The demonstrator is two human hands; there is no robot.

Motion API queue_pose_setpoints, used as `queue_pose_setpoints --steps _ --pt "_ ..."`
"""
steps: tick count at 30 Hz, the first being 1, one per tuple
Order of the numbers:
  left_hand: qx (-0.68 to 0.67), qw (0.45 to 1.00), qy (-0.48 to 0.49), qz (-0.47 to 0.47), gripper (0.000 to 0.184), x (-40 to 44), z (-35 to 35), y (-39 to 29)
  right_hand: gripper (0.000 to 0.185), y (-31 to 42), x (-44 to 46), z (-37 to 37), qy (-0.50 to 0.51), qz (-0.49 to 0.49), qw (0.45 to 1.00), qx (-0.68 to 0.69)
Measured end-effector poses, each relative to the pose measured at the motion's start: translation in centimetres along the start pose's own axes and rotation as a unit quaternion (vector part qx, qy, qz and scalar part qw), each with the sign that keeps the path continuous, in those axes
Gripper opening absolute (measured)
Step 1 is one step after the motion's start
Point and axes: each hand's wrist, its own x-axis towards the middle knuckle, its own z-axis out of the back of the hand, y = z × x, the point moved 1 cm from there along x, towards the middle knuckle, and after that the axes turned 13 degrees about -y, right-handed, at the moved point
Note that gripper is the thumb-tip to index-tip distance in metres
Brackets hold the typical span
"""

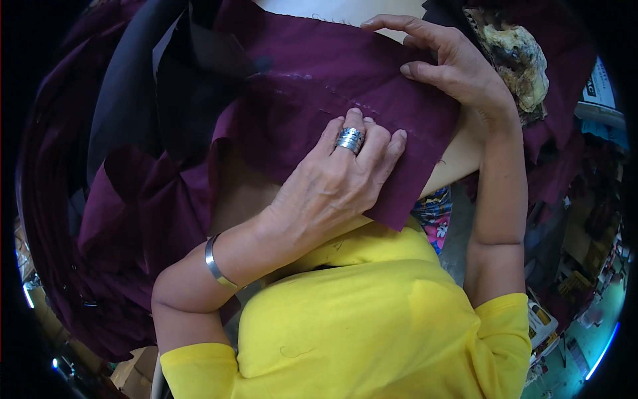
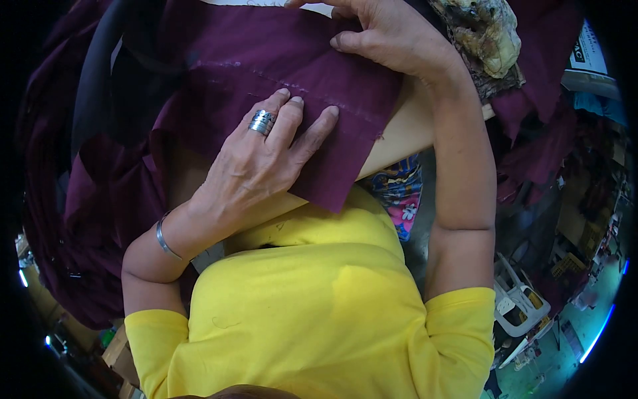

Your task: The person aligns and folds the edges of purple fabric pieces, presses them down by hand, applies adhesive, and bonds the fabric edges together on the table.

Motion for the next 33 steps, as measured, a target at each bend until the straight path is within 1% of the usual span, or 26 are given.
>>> queue_pose_setpoints --steps 3,6,9,10,12,13,17,20,21,22,23,25,27,28,29,30,31,32,33 --pt "-0.023 1.0 -0.006 0.018 0.048 -0.2 0.0 0.1 0.057 -0.1 0.0 -0.6 -0.044 0.053 0.998 0.001" --pt "-0.033 0.999 -0.003 0.03 0.052 -0.1 0.1 -0.1 0.057 -0.1 0.0 -0.6 -0.04 0.022 0.999 0.025" --pt "-0.025 0.999 0.011 0.032 0.051 0.2 0.4 -0.4 0.057 0.0 0.0 -0.4 -0.019 0.025 0.999 0.023" --pt "-0.02 0.999 0.017 0.032 0.051 0.4 0.5 -0.4 0.057 0.2 0.1 -0.3 -0.014 0.019 1.0 0.003" --pt "-0.057 0.997 -0.002 0.044 0.05 0.2 0.5 0.0 0.057 0.6 0.0 -0.1 -0.009 0.005 0.999 -0.036" --pt "-0.078 0.996 -0.011 0.048 0.049 0.1 0.5 0.2 0.056 0.6 0.0 -0.3 -0.031 0.027 0.999 -0.028" --pt "-0.116 0.988 -0.056 0.087 0.049 -0.2 0.1 1.0 0.051 0.4 0.0 -0.3 -0.032 0.037 0.998 -0.04" --pt "-0.102 0.988 -0.066 0.09 0.048 -0.3 0.0 1.3 0.051 0.4 0.1 -0.4 -0.041 0.058 0.996 -0.045" --pt "-0.062 0.993 -0.054 0.089 0.047 -0.4 0.1 1.3 0.051 0.5 0.1 -0.4 -0.043 0.063 0.996 -0.051" --pt "-0.065 0.992 -0.043 0.098 0.048 -0.3 0.3 1.3 0.051 0.4 0.1 -0.4 -0.046 0.067 0.995 -0.057" --pt "-0.069 0.991 -0.032 0.108 0.049 -0.2 0.8 1.4 0.052 0.2 -0.1 -0.6 -0.081 0.1 0.986 -0.105" --pt "-0.066 0.991 -0.041 0.107 0.048 -0.5 0.5 1.6 0.054 0.1 -0.5 -1.3 -0.149 0.165 0.955 -0.198" --pt "-0.082 0.987 -0.075 0.12 0.047 -0.8 -0.4 1.8 0.053 1.7 -1.6 -1.6 -0.253 0.255 0.875 -0.323" --pt "-0.091 0.984 -0.091 0.127 0.046 -0.9 -0.5 1.9 0.053 2.9 -2.7 -2.1 -0.301 0.296 0.822 -0.381" --pt "-0.089 0.984 -0.093 0.122 0.045 -0.9 -0.5 2.0 0.052 3.8 -4.6 -3.4 -0.271 0.241 0.885 -0.291" --pt "-0.088 0.985 -0.095 0.117 0.044 -0.8 -0.4 2.0 0.049 3.3 -5.4 -4.4 -0.263 0.294 0.88 -0.263" --pt "-0.087 0.985 -0.097 0.113 0.043 -0.8 -0.3 2.1 0.046 3.9 -6.3 -5.3 -0.228 0.29 0.897 -0.245" --pt "-0.084 0.985 -0.099 0.117 0.042 -0.8 -0.2 2.2 0.044 3.7 -7.3 -6.4 -0.205 0.283 0.901 -0.258" --pt "-0.08 0.984 -0.1 0.12 0.042 -0.8 -0.2 2.3 0.044 3.1 -8.1 -6.9 -0.215 0.28 0.897 -0.264"
